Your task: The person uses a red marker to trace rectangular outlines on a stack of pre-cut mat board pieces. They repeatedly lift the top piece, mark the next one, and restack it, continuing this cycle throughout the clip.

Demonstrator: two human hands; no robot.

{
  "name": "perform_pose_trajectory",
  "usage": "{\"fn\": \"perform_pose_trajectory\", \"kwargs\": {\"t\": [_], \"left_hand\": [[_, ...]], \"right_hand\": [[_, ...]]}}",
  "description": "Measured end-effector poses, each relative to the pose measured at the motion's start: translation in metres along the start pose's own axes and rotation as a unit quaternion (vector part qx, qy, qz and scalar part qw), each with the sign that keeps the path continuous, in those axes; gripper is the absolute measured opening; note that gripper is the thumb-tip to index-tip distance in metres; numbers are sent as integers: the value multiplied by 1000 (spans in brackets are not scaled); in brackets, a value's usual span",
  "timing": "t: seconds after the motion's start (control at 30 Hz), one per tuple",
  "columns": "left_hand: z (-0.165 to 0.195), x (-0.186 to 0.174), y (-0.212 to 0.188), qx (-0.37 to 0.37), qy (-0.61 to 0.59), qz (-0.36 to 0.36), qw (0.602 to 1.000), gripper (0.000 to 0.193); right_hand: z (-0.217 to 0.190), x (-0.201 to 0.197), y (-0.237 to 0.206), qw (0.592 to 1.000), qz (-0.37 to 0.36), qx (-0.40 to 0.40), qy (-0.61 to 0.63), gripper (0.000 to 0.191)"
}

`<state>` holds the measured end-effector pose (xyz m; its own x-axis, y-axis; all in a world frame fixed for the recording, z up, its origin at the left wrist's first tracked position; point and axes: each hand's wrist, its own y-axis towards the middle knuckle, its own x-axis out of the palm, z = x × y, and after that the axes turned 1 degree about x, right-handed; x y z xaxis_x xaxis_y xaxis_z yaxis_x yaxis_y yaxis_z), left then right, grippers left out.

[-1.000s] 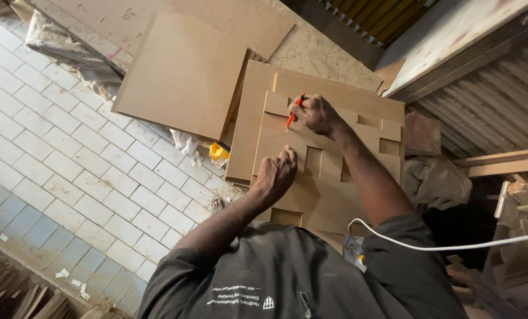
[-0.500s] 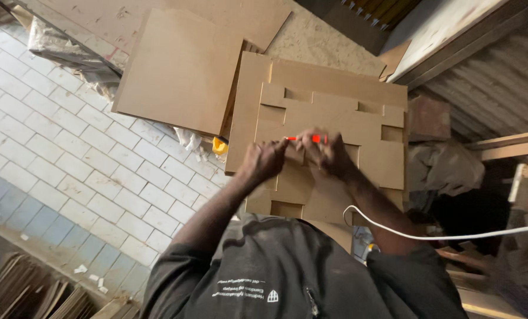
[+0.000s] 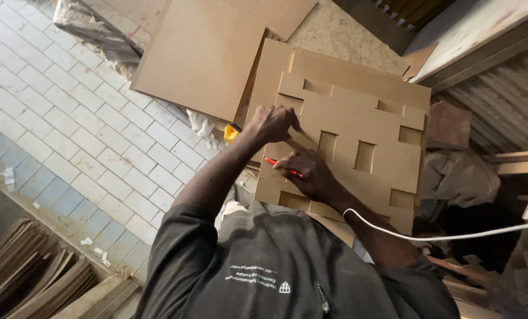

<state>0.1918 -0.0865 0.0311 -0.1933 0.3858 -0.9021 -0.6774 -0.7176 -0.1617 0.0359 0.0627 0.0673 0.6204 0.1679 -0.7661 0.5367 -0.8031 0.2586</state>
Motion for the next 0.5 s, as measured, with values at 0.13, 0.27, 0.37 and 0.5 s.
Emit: {"fn": "perform_pose_trajectory", "kwargs": {"t": [0.13,0.27,0.37,0.5], "left_hand": [[2,6,-1,-5,-3,14,1000,38],[1,10,0,-5,-6,21,1000,39],[3,10,2,-11,-2,17,1000,40],[4,11,4,-13,1,28,1000,37]], "right_hand": [[3,-12,-9,997,38,39,-58,12],[-2,-10,-5,998,-2,60,3,13],[-13,0,4,986,-47,87,137,16],[-17,-8,9,981,-83,104,141,17]]}}
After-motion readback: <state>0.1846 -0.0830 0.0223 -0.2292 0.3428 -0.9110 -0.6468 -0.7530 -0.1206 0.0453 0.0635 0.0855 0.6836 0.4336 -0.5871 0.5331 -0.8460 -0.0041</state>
